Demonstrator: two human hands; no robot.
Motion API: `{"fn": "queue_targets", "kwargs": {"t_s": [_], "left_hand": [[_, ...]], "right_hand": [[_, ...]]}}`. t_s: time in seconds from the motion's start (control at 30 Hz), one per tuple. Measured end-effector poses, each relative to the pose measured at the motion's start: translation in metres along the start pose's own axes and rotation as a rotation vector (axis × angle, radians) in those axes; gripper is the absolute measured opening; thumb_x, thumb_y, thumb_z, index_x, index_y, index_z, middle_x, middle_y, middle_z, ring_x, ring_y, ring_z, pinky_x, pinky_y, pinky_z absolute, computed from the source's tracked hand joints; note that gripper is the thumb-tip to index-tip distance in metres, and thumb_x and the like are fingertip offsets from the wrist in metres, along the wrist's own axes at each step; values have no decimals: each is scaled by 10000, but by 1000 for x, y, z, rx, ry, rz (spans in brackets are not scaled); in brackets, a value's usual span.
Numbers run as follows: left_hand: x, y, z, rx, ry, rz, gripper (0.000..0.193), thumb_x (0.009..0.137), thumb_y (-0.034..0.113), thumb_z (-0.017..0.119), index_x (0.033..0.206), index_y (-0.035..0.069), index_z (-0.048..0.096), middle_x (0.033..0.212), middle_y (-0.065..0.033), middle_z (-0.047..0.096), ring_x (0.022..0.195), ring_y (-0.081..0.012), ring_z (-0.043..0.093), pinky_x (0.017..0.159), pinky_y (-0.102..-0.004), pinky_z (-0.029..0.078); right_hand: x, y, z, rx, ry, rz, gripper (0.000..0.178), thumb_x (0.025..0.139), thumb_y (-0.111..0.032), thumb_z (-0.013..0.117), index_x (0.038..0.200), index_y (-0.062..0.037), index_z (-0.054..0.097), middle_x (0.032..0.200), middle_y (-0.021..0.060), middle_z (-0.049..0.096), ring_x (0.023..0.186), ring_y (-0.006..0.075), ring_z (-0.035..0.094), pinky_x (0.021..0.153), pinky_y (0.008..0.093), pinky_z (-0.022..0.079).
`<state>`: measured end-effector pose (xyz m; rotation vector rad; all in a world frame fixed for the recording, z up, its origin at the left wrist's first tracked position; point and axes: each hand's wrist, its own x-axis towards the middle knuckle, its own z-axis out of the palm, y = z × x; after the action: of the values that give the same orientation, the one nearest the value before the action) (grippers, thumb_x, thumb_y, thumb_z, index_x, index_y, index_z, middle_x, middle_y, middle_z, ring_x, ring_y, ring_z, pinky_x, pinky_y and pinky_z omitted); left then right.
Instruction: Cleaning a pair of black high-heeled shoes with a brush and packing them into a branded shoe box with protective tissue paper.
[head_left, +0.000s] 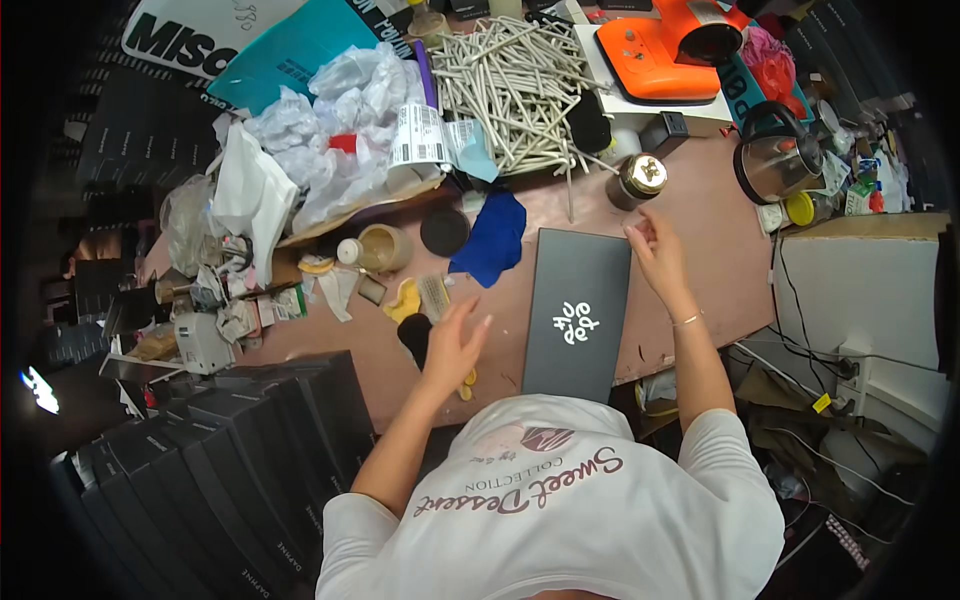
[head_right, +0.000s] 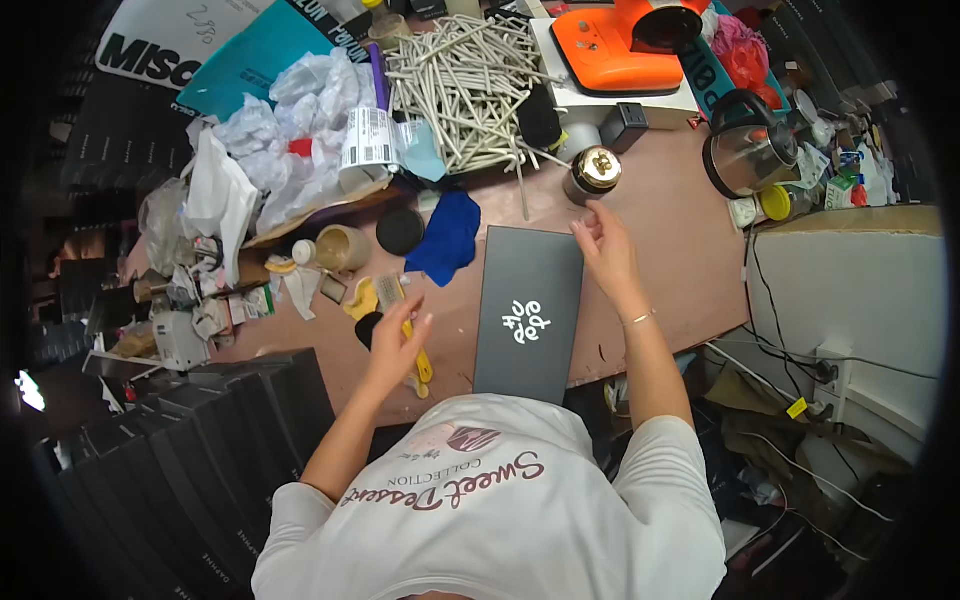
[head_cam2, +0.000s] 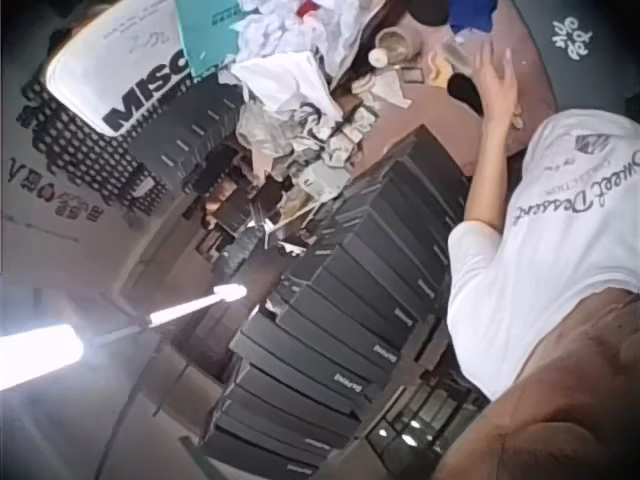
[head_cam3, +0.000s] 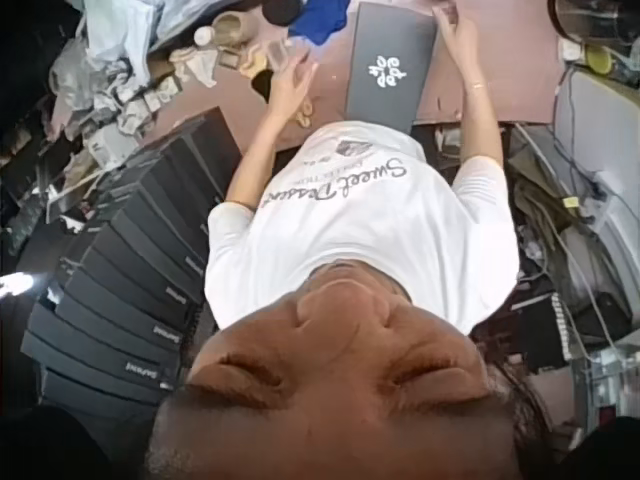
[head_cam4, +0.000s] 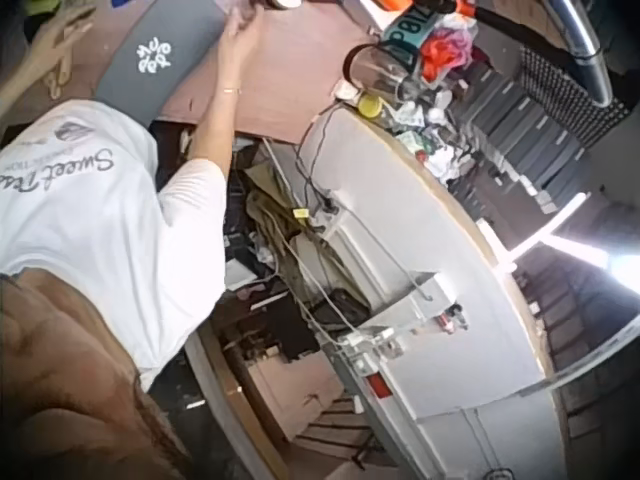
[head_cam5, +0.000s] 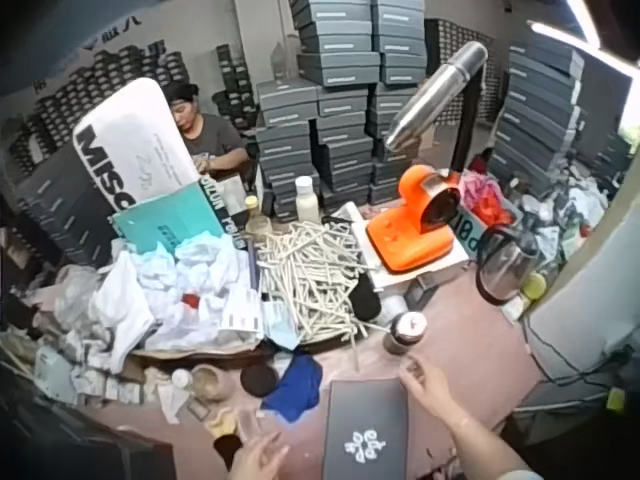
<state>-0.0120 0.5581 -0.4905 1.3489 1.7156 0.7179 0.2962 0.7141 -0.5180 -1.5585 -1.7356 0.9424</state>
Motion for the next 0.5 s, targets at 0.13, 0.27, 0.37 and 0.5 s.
{"fn": "queue_targets", "kwargs": {"t_s": [0.13, 0.27, 0.37, 0.5], "left_hand": [[-72, -62, 114, -128, -207, -202, 768, 887, 463, 585, 1374, -80, 345, 1317, -332, 455, 1260, -407, 444, 1053, -424, 351], [-96, -58, 114, -227, -329, -283, 772, 891, 468, 583, 1390, -61, 323, 1329, -305, 455, 1239, -396, 457, 1047, -419, 356], [-123, -91, 108, 46, 75, -77, 749, 859, 392, 658, 1391, -29, 341, 1326, -240, 471, 1206, -346, 476, 1032, -394, 366], [-151, -172, 79, -404, 632, -526, 894, 781, 247, 761, 1435, -21, 214, 1407, -251, 356, 1279, -351, 396, 1057, -423, 351]], "right_hand": [[-114, 56, -1, 398, -376, 559, 663, 857, -231, 698, 1358, 63, 378, 1144, 120, 571, 953, 181, 588, 770, 299, 484], [-198, 63, 49, 472, -245, 531, 633, 884, -211, 667, 1385, 26, 361, 1288, 150, 516, 1154, 224, 512, 961, 322, 429], [-209, 40, 44, 621, -224, 627, 572, 895, -197, 649, 1370, 4, 401, 1274, 146, 530, 1138, 222, 523, 956, 330, 436], [-217, 30, 52, 481, -158, 533, 578, 893, -285, 653, 1340, 12, 441, 1198, 144, 575, 1046, 222, 570, 890, 322, 473]]}}
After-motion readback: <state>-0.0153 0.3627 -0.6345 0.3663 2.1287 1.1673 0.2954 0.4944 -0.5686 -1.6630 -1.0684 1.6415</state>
